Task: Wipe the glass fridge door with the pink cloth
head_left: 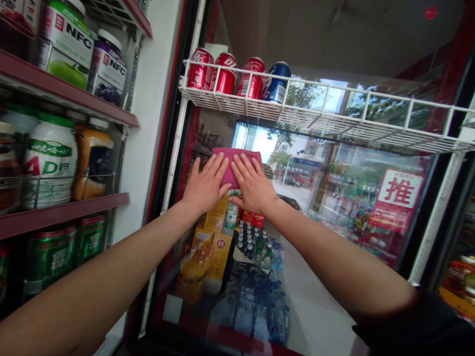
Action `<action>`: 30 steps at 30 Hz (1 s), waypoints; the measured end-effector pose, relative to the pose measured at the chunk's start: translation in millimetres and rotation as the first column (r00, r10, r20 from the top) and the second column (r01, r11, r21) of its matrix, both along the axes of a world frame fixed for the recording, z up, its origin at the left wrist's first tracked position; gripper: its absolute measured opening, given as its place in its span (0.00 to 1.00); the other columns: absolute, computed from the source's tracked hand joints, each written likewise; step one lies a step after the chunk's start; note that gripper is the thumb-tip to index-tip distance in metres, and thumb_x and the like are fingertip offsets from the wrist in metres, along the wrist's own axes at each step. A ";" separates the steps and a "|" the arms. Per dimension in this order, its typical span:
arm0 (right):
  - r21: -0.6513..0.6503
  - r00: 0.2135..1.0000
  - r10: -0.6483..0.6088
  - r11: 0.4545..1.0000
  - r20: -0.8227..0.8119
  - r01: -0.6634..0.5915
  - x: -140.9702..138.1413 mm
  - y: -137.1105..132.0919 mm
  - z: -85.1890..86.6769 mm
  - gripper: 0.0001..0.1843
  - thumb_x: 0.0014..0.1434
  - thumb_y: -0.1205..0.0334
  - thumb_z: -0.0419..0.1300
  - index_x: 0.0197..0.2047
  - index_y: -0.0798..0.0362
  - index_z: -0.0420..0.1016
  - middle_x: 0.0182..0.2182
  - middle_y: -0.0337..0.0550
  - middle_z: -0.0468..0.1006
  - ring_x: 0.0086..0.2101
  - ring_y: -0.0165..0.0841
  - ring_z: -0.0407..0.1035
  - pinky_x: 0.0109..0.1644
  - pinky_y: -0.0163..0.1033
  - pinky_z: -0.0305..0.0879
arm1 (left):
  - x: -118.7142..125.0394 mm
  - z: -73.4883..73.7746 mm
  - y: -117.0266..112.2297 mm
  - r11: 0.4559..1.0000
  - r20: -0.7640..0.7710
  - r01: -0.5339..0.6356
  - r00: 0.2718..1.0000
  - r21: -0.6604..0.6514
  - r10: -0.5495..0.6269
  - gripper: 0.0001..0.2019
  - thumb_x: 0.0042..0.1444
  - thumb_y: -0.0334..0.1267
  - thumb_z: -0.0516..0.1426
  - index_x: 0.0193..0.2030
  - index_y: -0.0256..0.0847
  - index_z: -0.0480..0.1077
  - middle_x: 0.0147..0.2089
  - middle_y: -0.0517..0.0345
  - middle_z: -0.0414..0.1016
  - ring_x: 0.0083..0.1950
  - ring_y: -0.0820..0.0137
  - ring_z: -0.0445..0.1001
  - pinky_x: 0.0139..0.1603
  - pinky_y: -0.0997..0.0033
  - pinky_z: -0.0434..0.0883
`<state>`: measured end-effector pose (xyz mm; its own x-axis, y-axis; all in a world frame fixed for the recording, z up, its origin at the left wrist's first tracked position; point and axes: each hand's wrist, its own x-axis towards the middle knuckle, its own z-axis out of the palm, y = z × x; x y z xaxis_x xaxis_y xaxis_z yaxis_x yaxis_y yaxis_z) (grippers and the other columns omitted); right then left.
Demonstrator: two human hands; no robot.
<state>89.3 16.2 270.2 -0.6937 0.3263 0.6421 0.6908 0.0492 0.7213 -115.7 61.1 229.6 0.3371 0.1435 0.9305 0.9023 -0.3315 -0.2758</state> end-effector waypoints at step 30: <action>-0.147 0.988 0.153 0.978 0.036 -0.146 -102.6 64.1 -120.6 0.62 0.66 0.39 0.69 0.83 0.70 0.47 0.81 0.58 0.34 0.81 0.52 0.29 0.84 0.57 0.18 | -93.3 -125.6 17.7 0.984 -0.030 -0.160 0.987 -0.073 0.158 0.34 0.76 0.45 0.50 0.80 0.22 0.59 0.84 0.36 0.47 0.84 0.49 0.53 0.83 0.43 0.49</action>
<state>-13.3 80.3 149.5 -0.7698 0.3030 0.5618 0.6335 0.2549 0.7305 -209.0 78.8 104.0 0.3263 0.2662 0.9070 0.9386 -0.2050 -0.2775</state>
